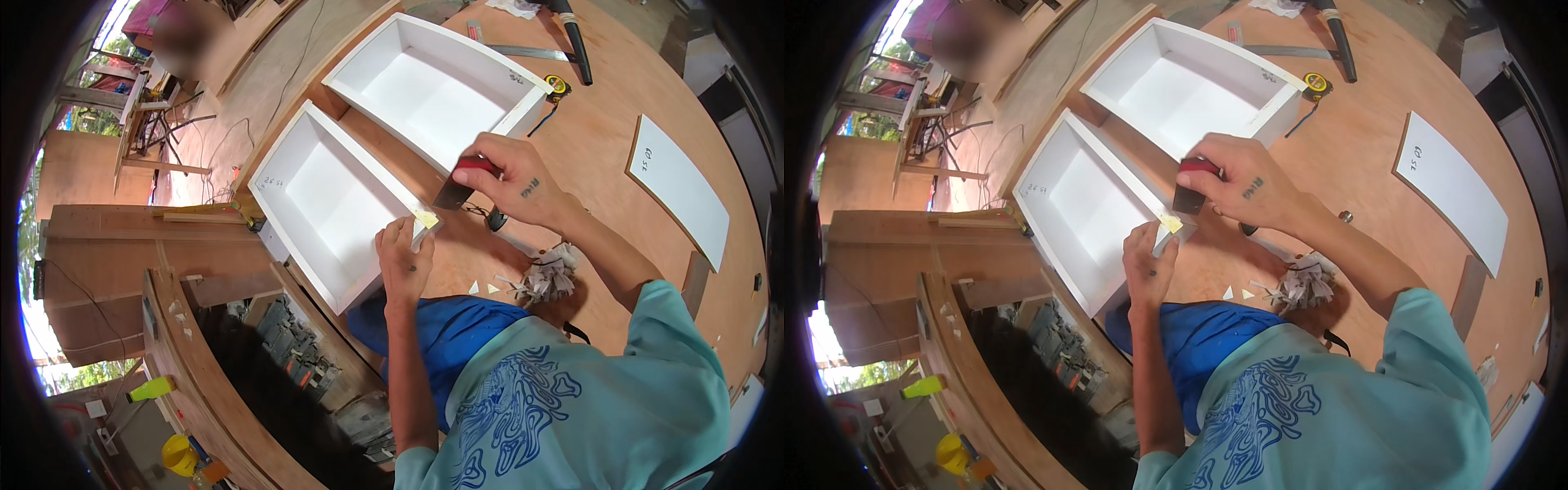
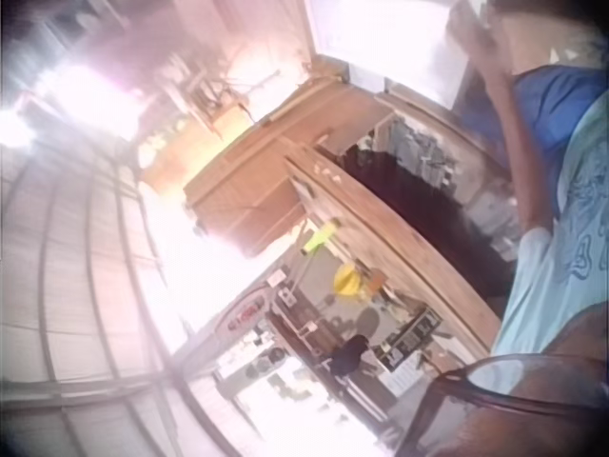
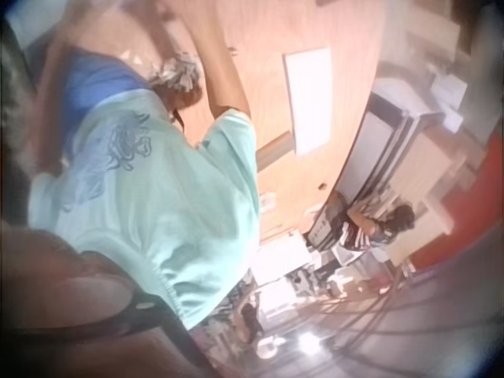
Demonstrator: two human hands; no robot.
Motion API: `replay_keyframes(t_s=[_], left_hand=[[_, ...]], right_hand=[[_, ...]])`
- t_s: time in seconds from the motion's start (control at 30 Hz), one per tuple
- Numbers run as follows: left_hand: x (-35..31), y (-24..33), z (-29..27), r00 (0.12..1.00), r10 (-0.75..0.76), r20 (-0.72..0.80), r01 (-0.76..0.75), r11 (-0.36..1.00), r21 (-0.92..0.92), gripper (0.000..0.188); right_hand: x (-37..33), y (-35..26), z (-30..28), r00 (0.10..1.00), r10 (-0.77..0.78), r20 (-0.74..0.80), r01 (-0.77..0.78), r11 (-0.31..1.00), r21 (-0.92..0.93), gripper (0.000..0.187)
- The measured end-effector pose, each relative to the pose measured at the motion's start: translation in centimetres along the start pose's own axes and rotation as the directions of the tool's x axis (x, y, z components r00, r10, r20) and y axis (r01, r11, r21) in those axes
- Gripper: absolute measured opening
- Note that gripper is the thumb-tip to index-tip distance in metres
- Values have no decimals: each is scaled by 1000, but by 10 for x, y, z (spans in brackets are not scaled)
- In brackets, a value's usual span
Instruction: The person is assembling two white wooden boxes on the floor. They use a hammer to drive nails into the box edges and a red sanding block to smooth the surfaces. The person repeatedly hammers nails and sands the boxes throughout the clip.
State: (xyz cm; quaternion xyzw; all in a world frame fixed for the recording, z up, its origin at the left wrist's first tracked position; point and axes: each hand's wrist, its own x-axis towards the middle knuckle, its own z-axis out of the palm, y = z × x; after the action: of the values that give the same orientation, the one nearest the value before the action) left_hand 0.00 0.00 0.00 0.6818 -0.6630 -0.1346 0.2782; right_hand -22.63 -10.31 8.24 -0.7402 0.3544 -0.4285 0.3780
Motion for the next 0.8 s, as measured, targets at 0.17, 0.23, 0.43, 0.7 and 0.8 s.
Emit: replay_keyframes(t_s=[0.17,0.23,0.43,0.7,0.8], left_hand=[[-3,-4,10,992,43,-116,-45,999,-19,37],[-1,-2,6,994,26,-106,-25,1000,17,37],[6,14,14,990,10,-144,-13,1000,-16,45],[9,27,38,959,133,-251,-57,956,286,42],[8,30,45,951,115,-287,-13,943,334,40]], right_hand=[[16,-2,7,999,-44,23,46,994,-101,21],[12,4,10,996,54,66,-45,990,-131,23],[-50,45,-5,940,323,115,-305,941,-148,24],[-129,98,-39,588,791,-169,-778,610,148,32],[-136,118,-58,534,822,-197,-811,564,155,35]])
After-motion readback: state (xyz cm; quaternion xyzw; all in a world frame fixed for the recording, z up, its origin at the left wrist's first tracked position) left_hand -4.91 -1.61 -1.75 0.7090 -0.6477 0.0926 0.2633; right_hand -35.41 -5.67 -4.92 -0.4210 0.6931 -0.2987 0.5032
